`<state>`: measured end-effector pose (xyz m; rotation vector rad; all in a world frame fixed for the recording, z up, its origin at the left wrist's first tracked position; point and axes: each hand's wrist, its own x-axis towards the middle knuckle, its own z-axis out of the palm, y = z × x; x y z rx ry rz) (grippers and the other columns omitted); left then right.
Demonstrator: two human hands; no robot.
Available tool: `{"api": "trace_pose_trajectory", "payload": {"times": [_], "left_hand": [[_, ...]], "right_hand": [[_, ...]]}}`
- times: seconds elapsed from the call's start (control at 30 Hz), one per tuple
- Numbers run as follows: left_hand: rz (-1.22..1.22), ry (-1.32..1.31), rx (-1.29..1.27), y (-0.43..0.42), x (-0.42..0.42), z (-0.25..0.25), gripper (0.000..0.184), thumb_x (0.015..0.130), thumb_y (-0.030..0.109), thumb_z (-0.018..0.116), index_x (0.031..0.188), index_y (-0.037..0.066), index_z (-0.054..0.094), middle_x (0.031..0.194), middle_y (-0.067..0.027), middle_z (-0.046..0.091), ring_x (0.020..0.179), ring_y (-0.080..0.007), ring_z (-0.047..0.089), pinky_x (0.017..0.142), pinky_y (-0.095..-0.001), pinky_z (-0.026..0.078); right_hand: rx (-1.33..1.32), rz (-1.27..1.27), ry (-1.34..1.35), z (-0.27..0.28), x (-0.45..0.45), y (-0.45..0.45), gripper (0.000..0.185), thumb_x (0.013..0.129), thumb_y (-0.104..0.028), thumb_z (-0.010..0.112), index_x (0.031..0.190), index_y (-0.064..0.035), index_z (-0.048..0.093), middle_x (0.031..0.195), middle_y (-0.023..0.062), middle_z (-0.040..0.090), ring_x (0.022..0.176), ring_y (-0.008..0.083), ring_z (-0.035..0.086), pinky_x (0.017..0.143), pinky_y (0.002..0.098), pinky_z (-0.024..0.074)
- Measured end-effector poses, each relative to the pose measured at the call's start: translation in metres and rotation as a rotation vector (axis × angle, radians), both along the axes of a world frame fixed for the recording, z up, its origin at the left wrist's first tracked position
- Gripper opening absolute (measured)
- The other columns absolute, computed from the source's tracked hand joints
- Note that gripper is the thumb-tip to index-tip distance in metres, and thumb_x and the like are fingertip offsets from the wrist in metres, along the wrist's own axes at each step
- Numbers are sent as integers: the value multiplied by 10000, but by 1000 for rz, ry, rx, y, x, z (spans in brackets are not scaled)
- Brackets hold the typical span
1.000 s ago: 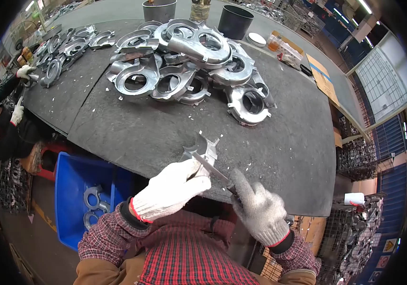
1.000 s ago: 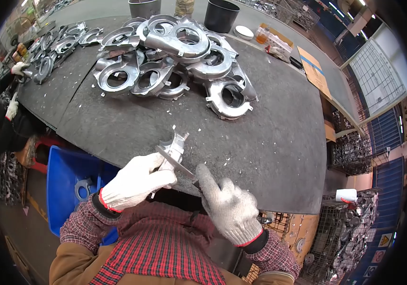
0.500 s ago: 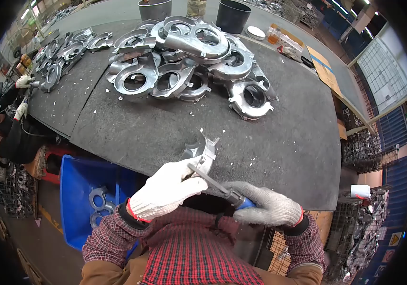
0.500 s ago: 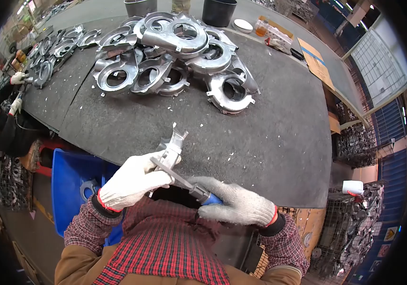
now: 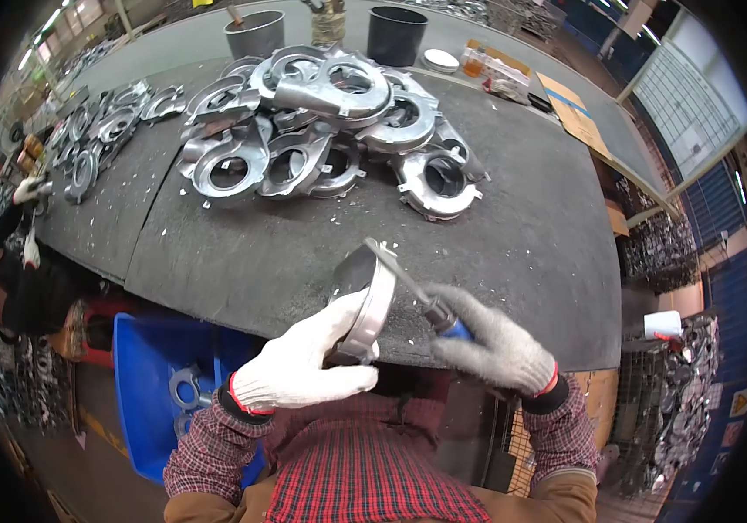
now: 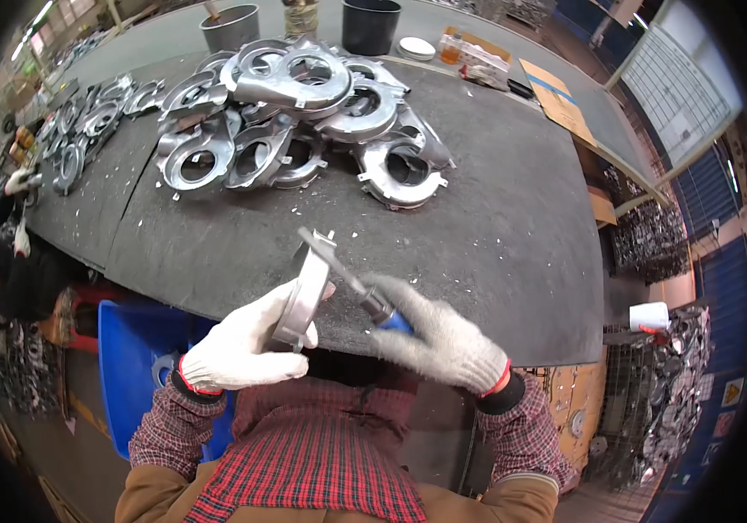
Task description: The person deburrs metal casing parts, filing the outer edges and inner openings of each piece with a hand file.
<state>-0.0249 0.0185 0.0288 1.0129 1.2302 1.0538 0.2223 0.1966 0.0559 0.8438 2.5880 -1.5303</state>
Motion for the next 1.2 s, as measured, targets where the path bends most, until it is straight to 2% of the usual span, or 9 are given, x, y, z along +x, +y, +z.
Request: {"api": "trace_pose_trajectory", "payload": {"times": [0.13,0.17,0.4,0.47,0.67,0.73,0.87,1.0,1.2], "left_hand": [[-9,-23,-27,11,-4,7,603,967,63,765,1535,19,569,1141,-43,679,960,-105,620,913,-285,547],[-20,-133,-14,11,-7,11,430,1040,111,722,1438,-15,621,1243,-70,728,1117,-144,664,1028,-339,550],[-122,-157,-111,25,-20,3,589,949,97,787,1487,-69,615,1145,-72,736,994,-120,656,897,-292,561],[-89,-182,-116,23,-19,2,673,920,104,803,1535,-64,587,1113,-51,734,956,-119,646,870,-289,555],[-184,344,82,16,-23,-2,355,991,81,764,1320,-24,682,1043,-43,726,944,-124,644,871,-300,548],[-99,188,87,13,-22,-9,438,979,184,733,1375,3,688,1031,-166,806,903,-221,746,877,-380,582],[-209,157,-66,14,-30,17,606,946,68,808,1524,8,638,1056,-36,731,897,-111,652,846,-303,585],[-197,110,-137,17,-31,24,741,911,-10,810,1614,11,577,1045,-35,727,901,-111,667,827,-293,588],[-35,28,-53,15,-15,11,654,874,4,876,1490,-28,658,1075,-56,749,953,-143,699,879,-329,596]], "right_hand": [[266,-18,-25,16,7,-9,712,985,-268,776,1618,-154,471,1127,237,789,978,471,791,855,508,657],[413,6,61,14,10,-14,712,969,-258,790,1608,-166,491,1033,212,798,875,453,803,775,500,672],[845,149,-98,24,20,-42,687,957,-286,818,1583,-195,549,835,163,735,674,329,793,520,459,642],[857,65,-125,29,18,-39,680,967,-281,809,1588,-197,543,835,160,736,666,327,791,522,459,643],[640,142,-78,21,21,-42,700,979,-267,790,1614,-200,502,846,160,738,709,329,801,575,457,656],[750,67,14,8,18,-41,726,949,-262,804,1613,-201,516,859,145,735,696,315,790,565,438,647],[904,161,-55,7,15,-50,748,885,-235,838,1588,-231,583,810,88,667,622,274,737,542,411,617],[988,116,-51,4,16,-45,750,873,-234,840,1582,-244,595,776,72,626,641,254,738,567,409,624],[228,173,44,-3,18,-27,770,928,-273,849,1623,-196,526,1169,162,788,939,386,808,826,459,667]]}}
